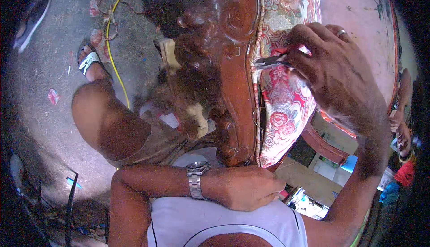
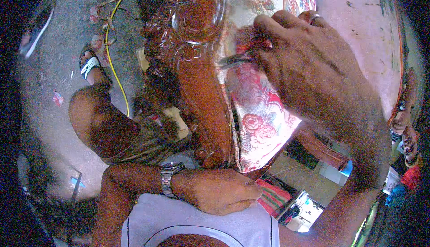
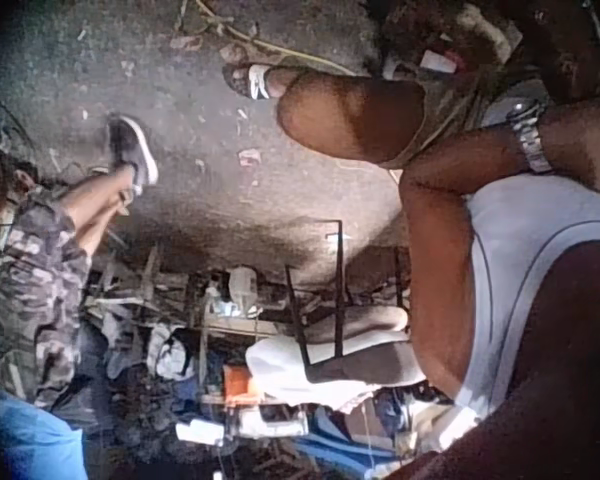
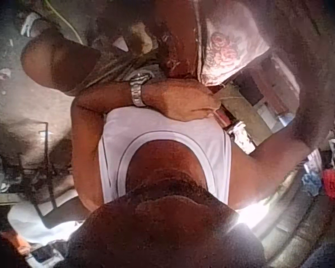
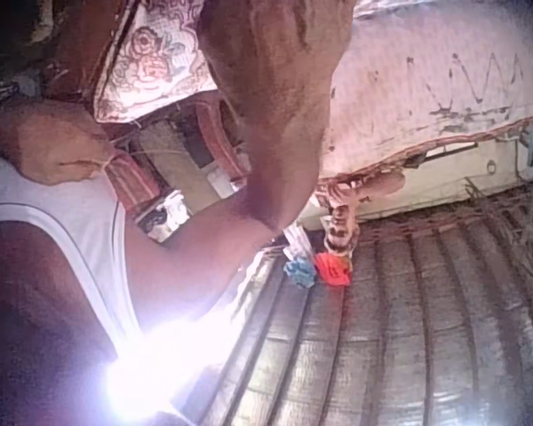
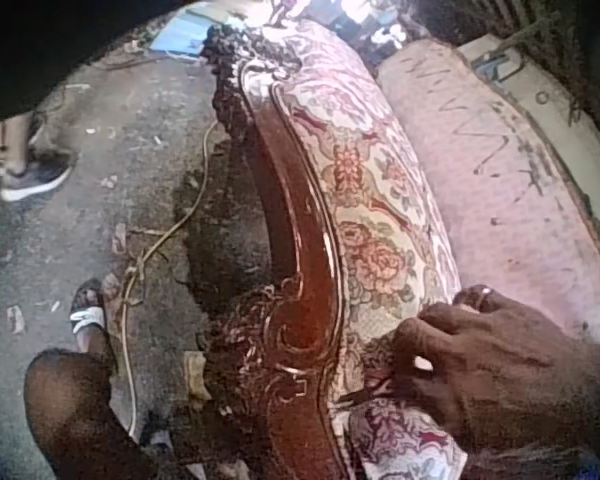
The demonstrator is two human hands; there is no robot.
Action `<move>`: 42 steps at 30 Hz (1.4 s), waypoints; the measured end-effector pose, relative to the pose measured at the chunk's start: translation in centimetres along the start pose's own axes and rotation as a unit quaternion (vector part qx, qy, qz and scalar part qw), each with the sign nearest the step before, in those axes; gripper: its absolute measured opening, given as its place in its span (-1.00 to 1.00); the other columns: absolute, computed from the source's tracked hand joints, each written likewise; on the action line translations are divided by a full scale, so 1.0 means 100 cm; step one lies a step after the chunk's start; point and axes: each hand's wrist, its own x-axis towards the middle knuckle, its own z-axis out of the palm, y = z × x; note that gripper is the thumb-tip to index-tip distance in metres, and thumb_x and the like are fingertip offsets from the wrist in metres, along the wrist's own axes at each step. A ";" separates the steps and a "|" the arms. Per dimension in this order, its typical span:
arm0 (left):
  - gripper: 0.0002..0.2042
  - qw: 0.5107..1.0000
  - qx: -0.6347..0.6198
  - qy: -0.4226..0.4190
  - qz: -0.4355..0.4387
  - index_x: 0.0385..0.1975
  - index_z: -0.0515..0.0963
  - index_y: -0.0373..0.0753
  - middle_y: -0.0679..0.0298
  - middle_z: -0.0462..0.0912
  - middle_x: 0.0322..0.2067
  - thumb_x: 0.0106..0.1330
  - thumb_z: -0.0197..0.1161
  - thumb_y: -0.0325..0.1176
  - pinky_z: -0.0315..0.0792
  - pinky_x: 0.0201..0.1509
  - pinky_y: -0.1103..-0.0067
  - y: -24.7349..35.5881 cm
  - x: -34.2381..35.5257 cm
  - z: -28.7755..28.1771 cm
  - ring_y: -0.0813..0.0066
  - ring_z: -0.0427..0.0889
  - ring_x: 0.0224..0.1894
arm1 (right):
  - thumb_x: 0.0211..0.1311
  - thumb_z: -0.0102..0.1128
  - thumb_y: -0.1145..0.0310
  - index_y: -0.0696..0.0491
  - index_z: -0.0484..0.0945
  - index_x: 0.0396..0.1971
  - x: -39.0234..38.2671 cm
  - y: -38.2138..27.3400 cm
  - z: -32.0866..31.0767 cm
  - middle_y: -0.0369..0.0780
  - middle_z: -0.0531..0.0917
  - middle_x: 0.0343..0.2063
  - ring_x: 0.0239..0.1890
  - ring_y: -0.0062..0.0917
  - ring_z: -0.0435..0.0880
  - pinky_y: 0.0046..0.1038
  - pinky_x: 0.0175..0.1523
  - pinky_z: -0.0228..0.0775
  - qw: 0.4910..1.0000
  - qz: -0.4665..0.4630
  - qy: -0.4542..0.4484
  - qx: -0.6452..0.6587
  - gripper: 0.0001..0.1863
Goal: Repairing and reupholstering a couch using a needle, thread, and pliers.
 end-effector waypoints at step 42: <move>-0.76 1.000 0.010 0.013 0.017 -0.18 0.43 -0.38 -0.13 0.59 -0.33 0.53 0.06 -0.27 0.52 -0.10 0.08 -0.001 -0.002 0.001 -0.19 0.64 -0.23 | 0.36 0.39 0.22 0.17 0.67 -0.24 -0.014 0.010 0.049 -0.19 0.59 -0.53 -0.49 -0.38 0.57 -0.37 -0.34 0.36 0.962 -0.005 0.036 0.269 -0.72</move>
